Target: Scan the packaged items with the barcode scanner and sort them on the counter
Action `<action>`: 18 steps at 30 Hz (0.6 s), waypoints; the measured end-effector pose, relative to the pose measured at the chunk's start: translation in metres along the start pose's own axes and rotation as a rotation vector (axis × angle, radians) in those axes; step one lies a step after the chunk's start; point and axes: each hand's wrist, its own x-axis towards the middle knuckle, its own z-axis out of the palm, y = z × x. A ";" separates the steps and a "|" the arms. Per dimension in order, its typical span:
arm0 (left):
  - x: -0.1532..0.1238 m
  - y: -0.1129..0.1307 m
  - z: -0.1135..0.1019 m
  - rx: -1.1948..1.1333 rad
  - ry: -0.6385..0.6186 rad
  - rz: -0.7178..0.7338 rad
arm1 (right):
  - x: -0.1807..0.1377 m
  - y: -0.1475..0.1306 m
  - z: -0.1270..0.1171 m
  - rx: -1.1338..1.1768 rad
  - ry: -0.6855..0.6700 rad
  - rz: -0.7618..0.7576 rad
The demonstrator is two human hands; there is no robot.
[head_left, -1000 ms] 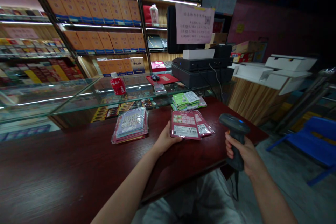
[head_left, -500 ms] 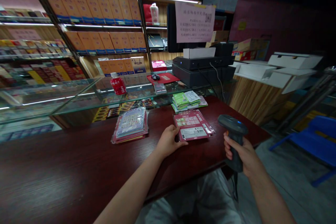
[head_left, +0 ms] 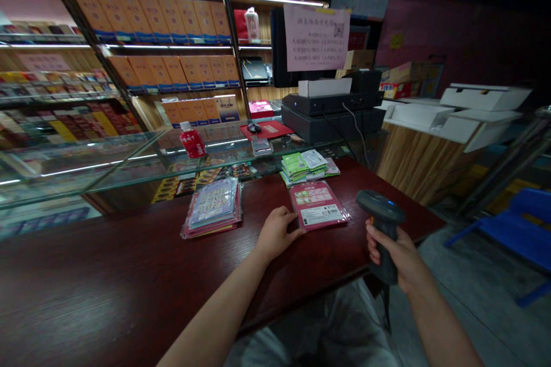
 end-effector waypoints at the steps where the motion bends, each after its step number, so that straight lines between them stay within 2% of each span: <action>1: 0.000 0.000 0.000 0.001 0.001 0.003 | 0.000 0.000 0.000 -0.003 -0.002 0.003; 6: -0.003 0.000 -0.002 -0.013 0.028 0.019 | -0.001 -0.001 0.003 -0.014 -0.030 0.003; 9: -0.003 -0.007 -0.011 0.023 0.108 -0.007 | -0.002 -0.001 0.005 -0.034 -0.037 0.009; 12: -0.001 -0.023 -0.032 0.114 0.208 -0.089 | -0.004 -0.002 0.007 -0.072 -0.060 0.035; 14: -0.002 -0.038 -0.052 0.173 0.231 -0.161 | -0.005 -0.003 0.009 -0.103 -0.076 0.055; 18: -0.017 -0.067 -0.090 0.336 0.296 -0.387 | -0.007 -0.002 0.017 -0.146 -0.094 0.059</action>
